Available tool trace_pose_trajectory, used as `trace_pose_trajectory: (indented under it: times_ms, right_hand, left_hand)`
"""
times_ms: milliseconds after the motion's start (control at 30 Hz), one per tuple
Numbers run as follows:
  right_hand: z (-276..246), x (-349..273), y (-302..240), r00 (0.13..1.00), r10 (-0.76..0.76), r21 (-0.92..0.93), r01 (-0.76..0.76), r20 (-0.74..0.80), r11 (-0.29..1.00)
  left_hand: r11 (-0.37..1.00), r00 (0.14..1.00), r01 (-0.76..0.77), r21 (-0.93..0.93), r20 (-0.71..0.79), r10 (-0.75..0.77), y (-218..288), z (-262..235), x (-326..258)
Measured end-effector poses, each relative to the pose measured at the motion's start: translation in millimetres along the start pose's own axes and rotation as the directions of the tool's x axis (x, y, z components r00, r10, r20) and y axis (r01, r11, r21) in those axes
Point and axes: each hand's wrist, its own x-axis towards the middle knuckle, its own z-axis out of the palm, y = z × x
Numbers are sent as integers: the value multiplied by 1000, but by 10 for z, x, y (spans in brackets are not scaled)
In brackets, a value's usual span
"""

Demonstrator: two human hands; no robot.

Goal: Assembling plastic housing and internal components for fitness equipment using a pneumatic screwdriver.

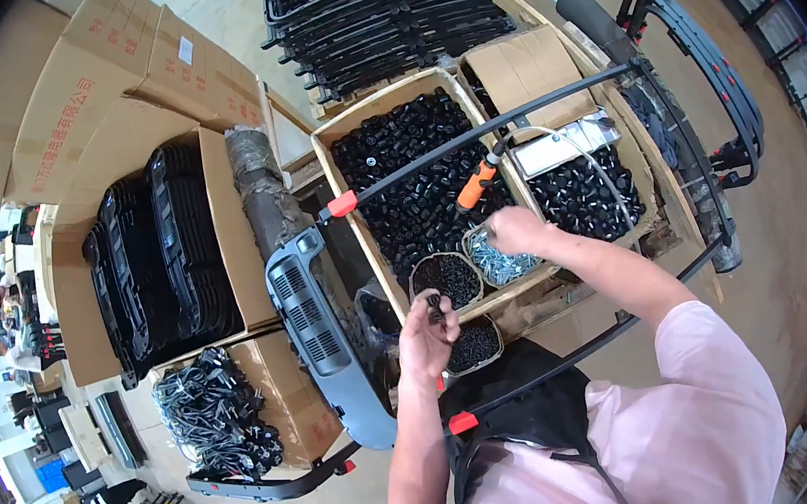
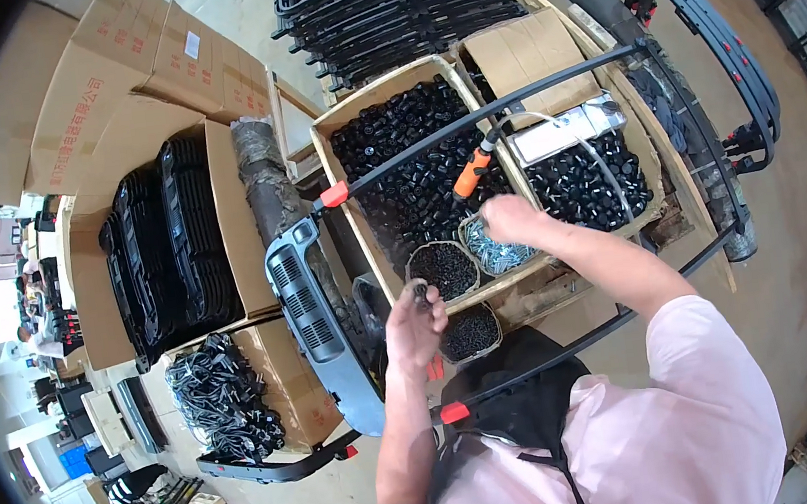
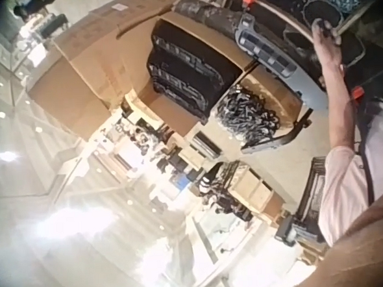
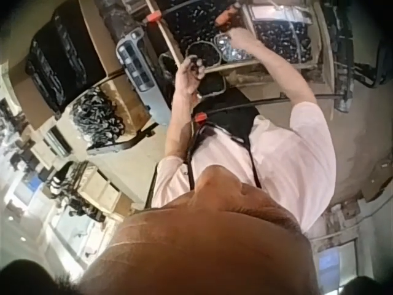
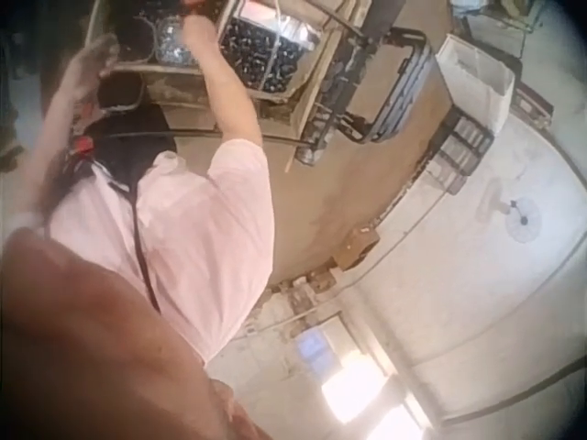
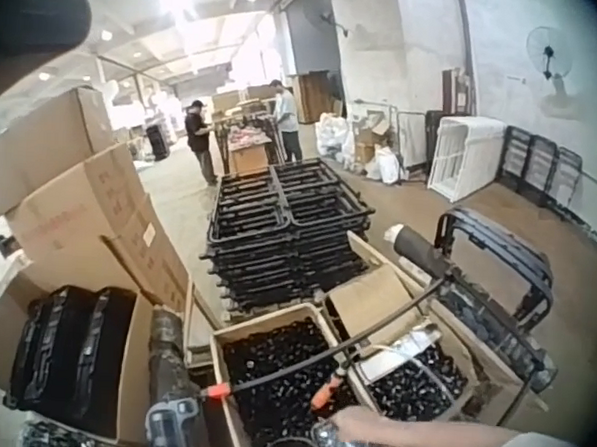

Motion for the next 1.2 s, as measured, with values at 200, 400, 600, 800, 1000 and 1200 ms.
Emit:
trace_pose_trajectory:
  times_ms: [200,400,600,800,1000,1200]
  right_hand:
    - [346,-311,-126,985,-166,-156,170,40,973]
    - [489,-242,-43,975,-222,-201,222,21,954]
    - [376,-263,-14,985,-162,-79,157,-54,984]
    - [232,-341,-171,969,130,258,-73,-211,963]
    - [-287,-822,-1078,994,25,763,-97,105,639]
    - [-397,-956,-1641,985,-172,604,145,-12,784]
  left_hand:
    - [995,999,-34,96,22,32,-235,-190,-367]
    - [982,1000,-5,191,-18,8,-229,-280,-557]
    - [976,999,-37,215,-7,40,-191,-300,-693]
    - [950,997,-43,308,-41,58,-185,-342,-662]
    - [902,997,-50,430,-36,73,-114,-288,-600]
    - [901,998,-66,428,40,54,-18,-319,-663]
